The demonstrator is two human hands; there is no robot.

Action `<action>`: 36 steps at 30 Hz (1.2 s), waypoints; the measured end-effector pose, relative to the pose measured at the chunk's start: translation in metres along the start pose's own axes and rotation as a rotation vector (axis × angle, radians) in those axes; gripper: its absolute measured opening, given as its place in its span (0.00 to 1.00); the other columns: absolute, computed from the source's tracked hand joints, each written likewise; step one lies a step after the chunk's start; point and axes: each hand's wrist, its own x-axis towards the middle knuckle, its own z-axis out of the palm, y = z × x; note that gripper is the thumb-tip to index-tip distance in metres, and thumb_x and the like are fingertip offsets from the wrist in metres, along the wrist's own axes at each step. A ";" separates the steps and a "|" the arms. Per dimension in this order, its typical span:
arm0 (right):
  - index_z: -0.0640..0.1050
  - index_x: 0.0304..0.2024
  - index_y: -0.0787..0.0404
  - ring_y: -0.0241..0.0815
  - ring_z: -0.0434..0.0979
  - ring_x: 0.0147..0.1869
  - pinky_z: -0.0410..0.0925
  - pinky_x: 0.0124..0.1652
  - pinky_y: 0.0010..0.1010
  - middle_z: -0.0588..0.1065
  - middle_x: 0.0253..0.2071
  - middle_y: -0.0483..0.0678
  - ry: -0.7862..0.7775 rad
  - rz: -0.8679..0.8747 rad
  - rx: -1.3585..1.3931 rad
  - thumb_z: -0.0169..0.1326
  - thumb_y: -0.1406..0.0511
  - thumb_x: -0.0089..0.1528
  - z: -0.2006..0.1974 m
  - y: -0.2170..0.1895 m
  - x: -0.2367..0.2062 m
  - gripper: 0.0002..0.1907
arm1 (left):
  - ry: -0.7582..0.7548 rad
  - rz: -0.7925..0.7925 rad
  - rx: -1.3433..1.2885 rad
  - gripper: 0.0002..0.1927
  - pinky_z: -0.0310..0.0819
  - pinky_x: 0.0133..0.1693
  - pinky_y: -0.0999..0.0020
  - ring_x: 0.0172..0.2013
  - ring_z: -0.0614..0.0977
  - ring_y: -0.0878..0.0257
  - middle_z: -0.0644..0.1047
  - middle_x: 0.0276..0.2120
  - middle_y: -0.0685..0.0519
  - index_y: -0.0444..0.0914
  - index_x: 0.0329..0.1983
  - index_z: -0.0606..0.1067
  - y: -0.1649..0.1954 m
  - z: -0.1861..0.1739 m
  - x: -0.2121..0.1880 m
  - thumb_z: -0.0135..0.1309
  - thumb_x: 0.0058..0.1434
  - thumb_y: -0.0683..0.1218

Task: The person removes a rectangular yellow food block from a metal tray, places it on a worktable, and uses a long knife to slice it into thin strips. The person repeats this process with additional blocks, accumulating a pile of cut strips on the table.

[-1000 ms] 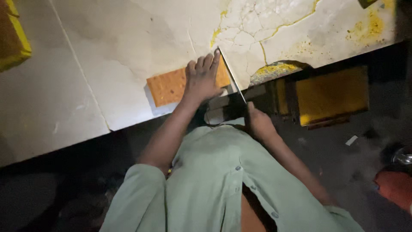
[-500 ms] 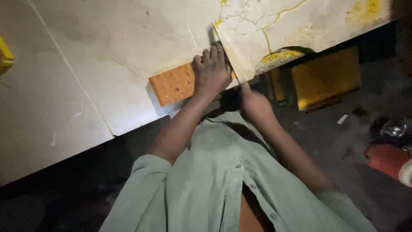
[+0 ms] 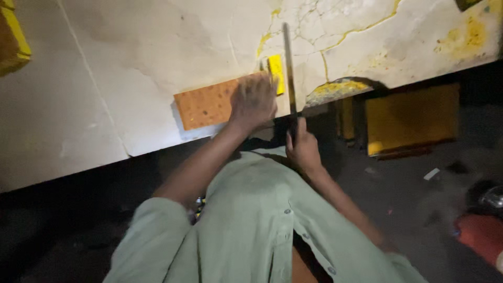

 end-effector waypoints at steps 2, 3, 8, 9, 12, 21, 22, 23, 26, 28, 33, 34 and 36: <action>0.63 0.54 0.68 0.68 0.76 0.29 0.68 0.26 0.51 0.73 0.28 0.64 -0.070 0.067 0.088 0.52 0.67 0.67 -0.018 0.016 -0.022 0.18 | -0.250 0.065 -0.125 0.15 0.65 0.55 0.44 0.54 0.75 0.46 0.77 0.49 0.46 0.38 0.51 0.76 0.007 0.007 0.006 0.48 0.68 0.50; 0.64 0.53 0.66 0.66 0.76 0.28 0.69 0.26 0.49 0.73 0.28 0.63 -0.113 0.103 0.135 0.52 0.67 0.68 -0.028 0.023 -0.033 0.15 | -0.377 0.040 -0.213 0.14 0.66 0.57 0.47 0.54 0.76 0.48 0.78 0.49 0.47 0.39 0.48 0.77 0.007 0.010 0.011 0.45 0.75 0.51; 0.64 0.54 0.66 0.62 0.78 0.26 0.67 0.25 0.47 0.74 0.26 0.62 -0.315 0.191 0.023 0.53 0.65 0.68 -0.049 0.047 -0.071 0.18 | 0.158 -0.166 -0.067 0.23 0.54 0.66 0.36 0.61 0.71 0.47 0.73 0.57 0.44 0.38 0.60 0.72 -0.028 -0.002 0.028 0.50 0.62 0.48; 0.64 0.55 0.66 0.61 0.79 0.27 0.68 0.26 0.46 0.75 0.27 0.62 -0.323 0.169 0.027 0.54 0.65 0.68 -0.048 0.048 -0.070 0.18 | 0.210 -0.263 -0.044 0.25 0.54 0.65 0.38 0.61 0.70 0.44 0.72 0.58 0.42 0.37 0.63 0.71 -0.033 -0.007 0.027 0.49 0.63 0.49; 0.53 0.69 0.76 0.63 0.74 0.25 0.67 0.27 0.51 0.73 0.23 0.62 -0.441 -0.097 -0.104 0.52 0.70 0.65 -0.036 0.040 -0.041 0.34 | -0.070 -0.431 -0.052 0.30 0.52 0.60 0.35 0.58 0.68 0.44 0.69 0.58 0.39 0.36 0.65 0.68 -0.028 -0.020 0.014 0.51 0.61 0.53; 0.60 0.59 0.73 0.72 0.78 0.42 0.71 0.42 0.57 0.77 0.37 0.71 -0.398 0.016 -0.277 0.53 0.65 0.62 -0.032 -0.106 0.107 0.28 | 0.007 -0.361 0.141 0.26 0.50 0.68 0.34 0.63 0.70 0.49 0.71 0.62 0.48 0.40 0.67 0.68 -0.024 -0.015 -0.005 0.50 0.66 0.52; 0.57 0.62 0.75 0.72 0.78 0.42 0.71 0.42 0.56 0.77 0.37 0.71 -0.389 0.005 -0.303 0.52 0.66 0.61 -0.041 -0.123 0.103 0.32 | 0.033 -0.362 0.092 0.28 0.51 0.67 0.33 0.61 0.70 0.48 0.71 0.61 0.47 0.38 0.67 0.68 -0.025 -0.015 -0.005 0.50 0.65 0.52; 0.55 0.66 0.76 0.72 0.78 0.42 0.71 0.42 0.55 0.77 0.38 0.71 -0.389 -0.003 -0.327 0.51 0.68 0.59 -0.050 -0.135 0.092 0.36 | 0.050 -0.368 0.040 0.31 0.51 0.65 0.33 0.60 0.70 0.46 0.71 0.60 0.45 0.36 0.68 0.67 -0.026 -0.015 -0.006 0.51 0.64 0.53; 0.49 0.75 0.70 0.72 0.78 0.41 0.70 0.42 0.56 0.77 0.37 0.70 -0.536 0.188 -0.288 0.53 0.66 0.57 -0.077 -0.143 0.034 0.47 | 0.018 -0.380 -0.078 0.33 0.52 0.64 0.33 0.57 0.71 0.46 0.72 0.59 0.43 0.33 0.68 0.67 -0.026 -0.020 -0.008 0.51 0.62 0.53; 0.54 0.66 0.74 0.74 0.76 0.41 0.70 0.38 0.56 0.76 0.37 0.73 -0.509 0.043 -0.239 0.60 0.64 0.49 -0.081 -0.121 -0.005 0.48 | 0.006 -0.377 -0.099 0.34 0.53 0.64 0.34 0.57 0.71 0.47 0.72 0.58 0.43 0.32 0.68 0.66 -0.028 -0.025 -0.007 0.51 0.62 0.53; 0.53 0.74 0.71 0.70 0.78 0.44 0.71 0.44 0.54 0.76 0.40 0.71 -0.510 0.010 -0.396 0.52 0.68 0.64 -0.031 -0.041 -0.012 0.39 | -0.059 -0.370 -0.104 0.34 0.55 0.63 0.34 0.56 0.72 0.48 0.73 0.55 0.42 0.30 0.70 0.63 -0.030 -0.030 -0.005 0.50 0.66 0.53; 0.51 0.72 0.73 0.73 0.77 0.43 0.70 0.43 0.56 0.76 0.39 0.72 -0.481 0.050 -0.355 0.56 0.66 0.60 -0.019 -0.033 0.002 0.44 | -0.065 -0.370 -0.116 0.34 0.54 0.64 0.34 0.56 0.72 0.47 0.73 0.55 0.42 0.30 0.70 0.63 -0.030 -0.029 -0.005 0.49 0.66 0.53; 0.51 0.69 0.75 0.74 0.77 0.42 0.69 0.42 0.57 0.77 0.38 0.73 -0.457 0.099 -0.335 0.58 0.65 0.56 -0.003 -0.033 0.036 0.46 | -0.047 -0.358 -0.137 0.34 0.54 0.65 0.35 0.58 0.72 0.47 0.73 0.55 0.43 0.31 0.71 0.63 -0.030 -0.026 -0.006 0.48 0.65 0.53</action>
